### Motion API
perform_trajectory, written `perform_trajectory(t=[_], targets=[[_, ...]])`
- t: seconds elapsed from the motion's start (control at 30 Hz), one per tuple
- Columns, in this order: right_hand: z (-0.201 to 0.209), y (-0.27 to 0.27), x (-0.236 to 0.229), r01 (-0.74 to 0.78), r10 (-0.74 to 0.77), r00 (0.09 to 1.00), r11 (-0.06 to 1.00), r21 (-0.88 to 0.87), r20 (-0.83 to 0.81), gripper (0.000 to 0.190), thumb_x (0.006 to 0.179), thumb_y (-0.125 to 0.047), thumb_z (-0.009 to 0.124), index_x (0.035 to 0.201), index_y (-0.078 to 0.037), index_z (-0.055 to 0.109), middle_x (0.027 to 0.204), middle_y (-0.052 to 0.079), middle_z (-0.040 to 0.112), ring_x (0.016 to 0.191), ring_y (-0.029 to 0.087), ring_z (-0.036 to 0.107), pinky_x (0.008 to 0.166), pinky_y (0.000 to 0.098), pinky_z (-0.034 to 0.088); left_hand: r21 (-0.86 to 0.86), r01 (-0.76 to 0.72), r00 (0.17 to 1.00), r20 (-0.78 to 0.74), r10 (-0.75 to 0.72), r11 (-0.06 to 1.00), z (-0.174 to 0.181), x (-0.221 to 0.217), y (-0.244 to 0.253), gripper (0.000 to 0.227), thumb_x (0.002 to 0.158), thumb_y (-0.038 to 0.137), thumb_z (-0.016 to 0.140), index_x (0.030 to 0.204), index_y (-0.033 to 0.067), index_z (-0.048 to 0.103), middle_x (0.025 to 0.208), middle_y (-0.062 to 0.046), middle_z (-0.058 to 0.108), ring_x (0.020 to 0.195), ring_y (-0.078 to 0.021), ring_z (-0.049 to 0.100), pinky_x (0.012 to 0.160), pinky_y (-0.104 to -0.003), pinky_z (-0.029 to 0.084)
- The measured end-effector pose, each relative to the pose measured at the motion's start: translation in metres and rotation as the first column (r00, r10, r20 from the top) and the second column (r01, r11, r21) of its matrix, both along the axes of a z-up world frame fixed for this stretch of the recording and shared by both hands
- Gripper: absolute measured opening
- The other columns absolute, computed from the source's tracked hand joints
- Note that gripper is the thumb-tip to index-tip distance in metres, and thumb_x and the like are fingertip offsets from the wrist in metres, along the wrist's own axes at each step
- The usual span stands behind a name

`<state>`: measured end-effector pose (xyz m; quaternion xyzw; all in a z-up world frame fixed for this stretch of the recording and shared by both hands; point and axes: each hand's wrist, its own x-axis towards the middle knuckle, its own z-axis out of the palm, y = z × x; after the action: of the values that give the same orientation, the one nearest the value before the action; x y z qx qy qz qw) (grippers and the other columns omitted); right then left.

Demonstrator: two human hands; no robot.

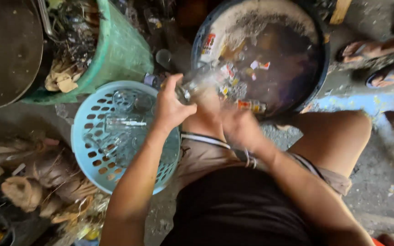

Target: Scraping labels off glass bottles with a knife and washing them in a tub of soapy water

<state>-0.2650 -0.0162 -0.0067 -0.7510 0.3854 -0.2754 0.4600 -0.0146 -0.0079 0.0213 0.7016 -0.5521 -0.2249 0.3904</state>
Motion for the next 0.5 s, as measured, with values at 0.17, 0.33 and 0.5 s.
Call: perform_trajectory(t=[0.17,0.33,0.5], targets=[[0.003,0.0,0.0,0.128,-0.119,0.986,0.989,0.074,-0.121,0.038,0.101,-0.026,0.063,0.131,-0.003,0.068,0.094,0.027,0.074,0.089,0.046,0.072,0.078,0.0529,0.056,0.081,0.018,0.997,0.07,-0.024,0.997,-0.002,0.001,0.005,0.085,0.045,0.014,0.083,0.127,0.0126,0.061,0.116,-0.016,0.069,0.109,-0.0405,0.068,0.092,-0.05,0.058],[-0.03,-0.023,0.002,0.236,-0.218,0.969,0.952,0.194,-0.113,0.045,0.101,-0.029,0.066,0.141,-0.01,0.063,0.092,0.024,0.075,0.092,0.036,0.074,0.08,0.0496,0.057,-0.104,0.108,0.981,0.174,-0.089,0.989,-0.005,-0.002,-0.001,0.079,0.048,0.01,0.081,0.125,0.0048,0.061,0.12,-0.02,0.064,0.109,-0.0439,0.066,0.092,-0.052,0.056],[0.032,-0.001,0.013,-0.048,0.051,0.981,0.999,-0.017,0.185,0.018,0.088,-0.011,0.069,0.099,0.0,0.078,0.116,0.028,0.072,0.095,0.047,0.072,0.078,0.0465,0.059,0.027,0.112,0.961,0.25,-0.115,0.993,-0.003,-0.012,-0.001,0.072,0.054,0.019,0.084,0.123,0.0108,0.062,0.117,-0.019,0.065,0.101,-0.0451,0.069,0.087,-0.053,0.058]])
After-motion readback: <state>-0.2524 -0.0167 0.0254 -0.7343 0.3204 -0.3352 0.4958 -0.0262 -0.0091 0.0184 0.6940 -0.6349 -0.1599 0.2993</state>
